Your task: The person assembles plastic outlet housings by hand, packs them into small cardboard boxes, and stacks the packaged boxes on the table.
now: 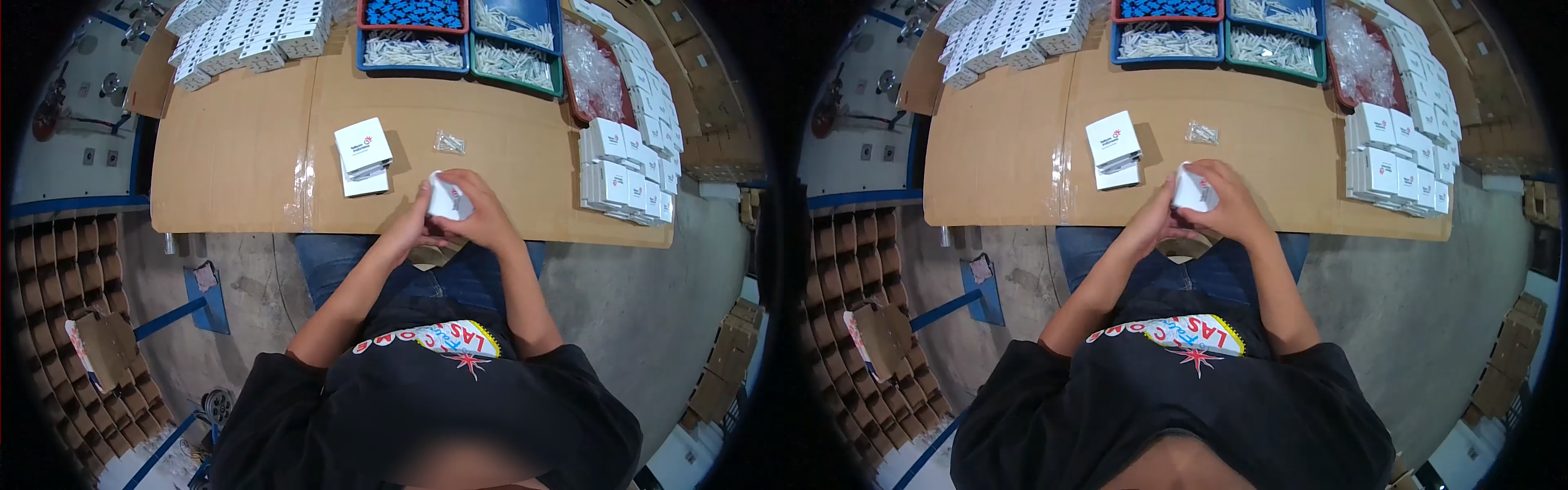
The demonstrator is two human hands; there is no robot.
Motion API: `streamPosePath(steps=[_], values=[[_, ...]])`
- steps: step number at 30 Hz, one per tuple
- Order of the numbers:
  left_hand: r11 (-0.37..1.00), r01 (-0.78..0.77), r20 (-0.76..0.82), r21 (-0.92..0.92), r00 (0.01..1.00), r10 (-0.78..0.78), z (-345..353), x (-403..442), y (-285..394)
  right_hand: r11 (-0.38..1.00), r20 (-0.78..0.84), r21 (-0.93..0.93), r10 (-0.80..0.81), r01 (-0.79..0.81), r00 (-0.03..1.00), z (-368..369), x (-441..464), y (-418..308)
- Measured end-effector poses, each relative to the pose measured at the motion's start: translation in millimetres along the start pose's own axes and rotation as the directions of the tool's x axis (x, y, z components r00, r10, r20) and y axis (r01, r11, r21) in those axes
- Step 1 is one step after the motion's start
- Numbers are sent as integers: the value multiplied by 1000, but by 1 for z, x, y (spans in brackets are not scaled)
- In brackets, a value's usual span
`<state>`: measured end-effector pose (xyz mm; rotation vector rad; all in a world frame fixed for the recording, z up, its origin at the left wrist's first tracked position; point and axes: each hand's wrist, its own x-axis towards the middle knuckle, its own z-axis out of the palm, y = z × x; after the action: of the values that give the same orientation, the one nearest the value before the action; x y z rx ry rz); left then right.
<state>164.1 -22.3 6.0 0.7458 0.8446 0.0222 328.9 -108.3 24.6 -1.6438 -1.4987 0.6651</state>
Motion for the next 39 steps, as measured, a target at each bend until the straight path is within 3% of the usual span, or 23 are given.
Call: streamPosePath(steps=[2,3,5,8,11,12,14,16,17,18,19,21,24,26,28,30,31,32,33,34,35,36,39], values=[[997,34,-20,63,999,-33,-9,-15,15,998,-53,-66,-28,25,998,-10,0,14],[917,-227,-126,329,951,281,-18,-15,15,986,-141,-167,-4,-19,990,-19,0,24],[562,-448,-180,695,648,740,-28,-26,35,963,-229,-261,3,-64,973,-35,-2,43],[174,-309,-37,935,404,914,-72,-27,74,908,-309,-368,87,-203,947,-50,-5,63],[51,-221,50,974,429,902,-106,-15,90,893,-299,-384,118,-233,947,-54,-1,59],[47,-221,51,974,419,907,-112,-15,92,816,-313,-524,84,-245,946,-52,-2,53],[50,-165,52,985,557,829,-120,-13,93,717,-327,-648,44,-258,944,-47,0,47],[21,-189,81,982,515,854,-111,-19,95,898,-429,-361,81,-253,900,-40,6,41],[-4,-212,107,977,477,872,-105,-22,93,898,-440,-357,82,-258,894,-35,9,38],[-16,-220,123,975,481,868,-94,-27,93,949,-404,-165,183,-268,896,-29,14,25],[10,-273,119,962,452,884,-79,-34,92,959,-350,35,276,-282,895,-22,18,9],[34,-396,153,917,432,889,-53,-39,79,959,-310,128,280,-252,908,-1,29,-31],[130,-450,167,884,561,811,-19,-43,51,983,-263,79,181,-166,948,20,32,-54],[212,-450,101,868,576,811,-8,-43,33,969,-141,127,230,-213,963,24,31,-58],[146,-457,143,878,538,831,-11,-40,22,970,-112,104,231,-219,967,20,28,-53],[337,-735,118,589,491,863,-11,-41,9,964,-73,162,225,-211,972,13,21,-48],[553,-744,-39,376,583,812,-3,-42,0,960,-42,209,200,-187,979,11,18,-44],[553,-741,-42,381,584,811,-8,-44,-3,959,-39,215,199,-186,979,10,15,-43],[823,-567,-77,35,819,568,-13,-45,-3,977,24,194,85,-88,996,9,11,-43],[916,-259,11,-307,961,275,-16,-44,-2,984,87,175,-32,16,996,9,7,-44],[940,-27,85,-340,995,59,-18,-45,0,990,131,133,-58,41,990,12,4,-47],[884,78,129,-461,991,-20,-21,-45,0,988,153,136,-88,68,984,20,1,-48],[892,-7,78,-452,996,48,-11,-44,-6,989,140,-23,-139,144,980,29,-4,-53]])
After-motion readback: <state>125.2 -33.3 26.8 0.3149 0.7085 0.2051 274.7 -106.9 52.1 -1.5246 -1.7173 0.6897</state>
